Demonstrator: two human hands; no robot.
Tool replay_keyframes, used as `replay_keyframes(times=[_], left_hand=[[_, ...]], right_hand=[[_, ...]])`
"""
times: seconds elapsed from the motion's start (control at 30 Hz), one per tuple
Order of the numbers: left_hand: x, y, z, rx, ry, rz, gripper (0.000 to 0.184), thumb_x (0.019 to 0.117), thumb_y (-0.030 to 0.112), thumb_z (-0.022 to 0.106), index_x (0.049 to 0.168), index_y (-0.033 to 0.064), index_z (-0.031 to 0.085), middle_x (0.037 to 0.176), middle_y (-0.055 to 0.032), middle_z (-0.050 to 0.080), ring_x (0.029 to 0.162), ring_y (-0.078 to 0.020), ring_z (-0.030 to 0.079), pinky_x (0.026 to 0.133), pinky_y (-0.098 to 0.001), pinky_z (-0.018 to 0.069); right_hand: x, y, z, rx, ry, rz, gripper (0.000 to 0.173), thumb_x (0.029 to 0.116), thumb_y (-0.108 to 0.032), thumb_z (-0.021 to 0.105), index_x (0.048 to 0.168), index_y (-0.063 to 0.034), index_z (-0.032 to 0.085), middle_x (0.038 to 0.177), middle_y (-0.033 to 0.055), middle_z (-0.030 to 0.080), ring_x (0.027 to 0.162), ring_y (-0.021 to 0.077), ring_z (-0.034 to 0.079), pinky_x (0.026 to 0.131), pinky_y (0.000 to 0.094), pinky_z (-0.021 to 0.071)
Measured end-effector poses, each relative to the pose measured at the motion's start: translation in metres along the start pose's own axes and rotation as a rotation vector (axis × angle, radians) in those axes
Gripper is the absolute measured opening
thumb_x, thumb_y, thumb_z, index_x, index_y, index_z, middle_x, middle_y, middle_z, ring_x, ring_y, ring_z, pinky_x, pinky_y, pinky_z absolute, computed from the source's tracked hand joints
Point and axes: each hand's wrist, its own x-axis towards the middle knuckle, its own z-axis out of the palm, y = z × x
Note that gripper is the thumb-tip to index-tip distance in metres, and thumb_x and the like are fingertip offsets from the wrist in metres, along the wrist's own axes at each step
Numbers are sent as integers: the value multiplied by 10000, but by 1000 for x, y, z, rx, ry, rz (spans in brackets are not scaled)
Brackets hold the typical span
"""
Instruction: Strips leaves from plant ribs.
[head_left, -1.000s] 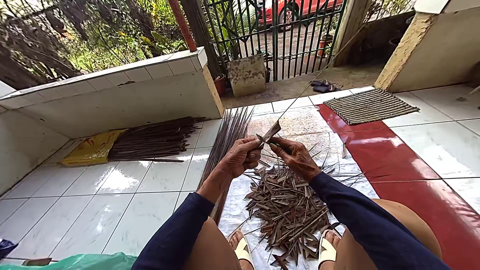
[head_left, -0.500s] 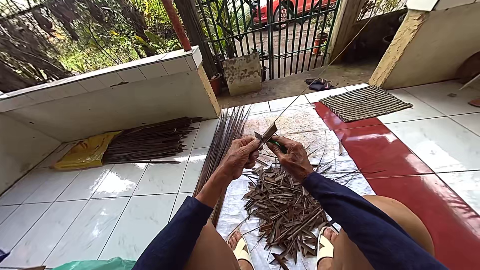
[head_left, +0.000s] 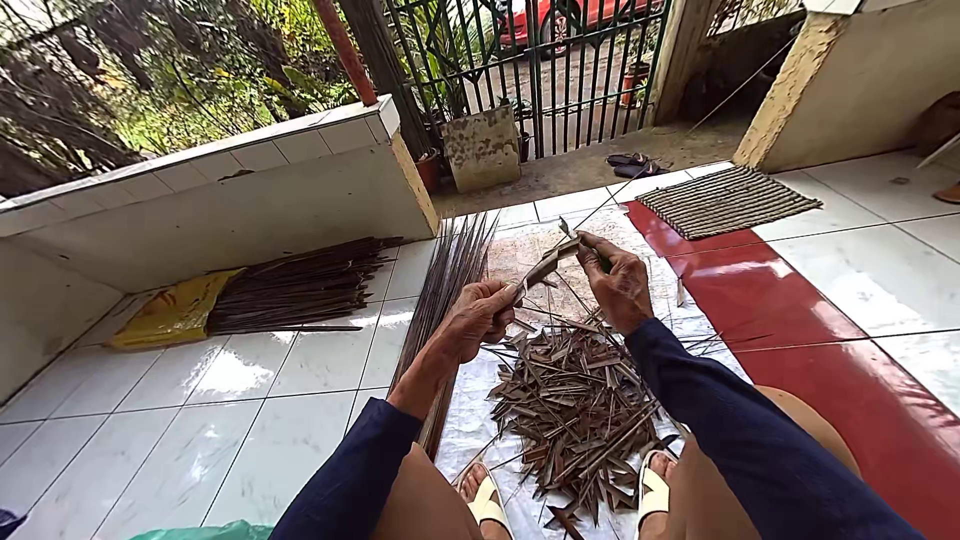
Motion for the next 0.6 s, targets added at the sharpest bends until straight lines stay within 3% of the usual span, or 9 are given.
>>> replay_keyframes(times=[0.13, 0.2, 0.37, 0.47, 0.6], left_hand=[[2, 1, -3, -100, -19, -62, 318, 1117, 266, 424, 944, 53, 585, 599, 25, 432, 409, -32, 340, 366, -162, 282], [2, 3, -2, -146, -76, -85, 352, 1125, 283, 379, 907, 76, 562, 598, 38, 408, 407, -30, 324, 367, -161, 270], [4, 3, 1, -273, -273, -89, 369, 1131, 296, 313, 921, 91, 537, 597, 41, 405, 406, -29, 338, 365, -155, 270], [4, 3, 1, -337, -330, -91, 375, 1128, 291, 298, 908, 95, 531, 587, 42, 402, 401, -29, 341, 365, -152, 274], [5, 0, 1, -334, -369, -97, 372, 1127, 285, 296, 906, 99, 530, 585, 44, 400, 401, -26, 339, 367, -150, 270]], right_hand=[[-12, -6, 3, 193, -159, -89, 308, 1057, -341, 583, 1319, -242, 708, 875, 18, 703, 649, 130, 588, 618, 383, 510], [-20, -8, 10, 241, -287, -102, 300, 1052, -329, 595, 1319, -251, 707, 902, -10, 718, 653, 99, 598, 636, 345, 534], [-23, -10, 11, 353, -412, -101, 287, 1047, -294, 610, 1302, -218, 718, 828, -30, 685, 620, 54, 541, 616, 254, 477], [-23, -11, 10, 354, -391, -108, 279, 1038, -291, 628, 1292, -228, 723, 912, -39, 723, 658, 48, 577, 644, 255, 498], [-22, -10, 10, 255, -281, -145, 298, 1036, -321, 629, 1310, -240, 714, 1099, -54, 746, 821, 53, 673, 773, 312, 570]])
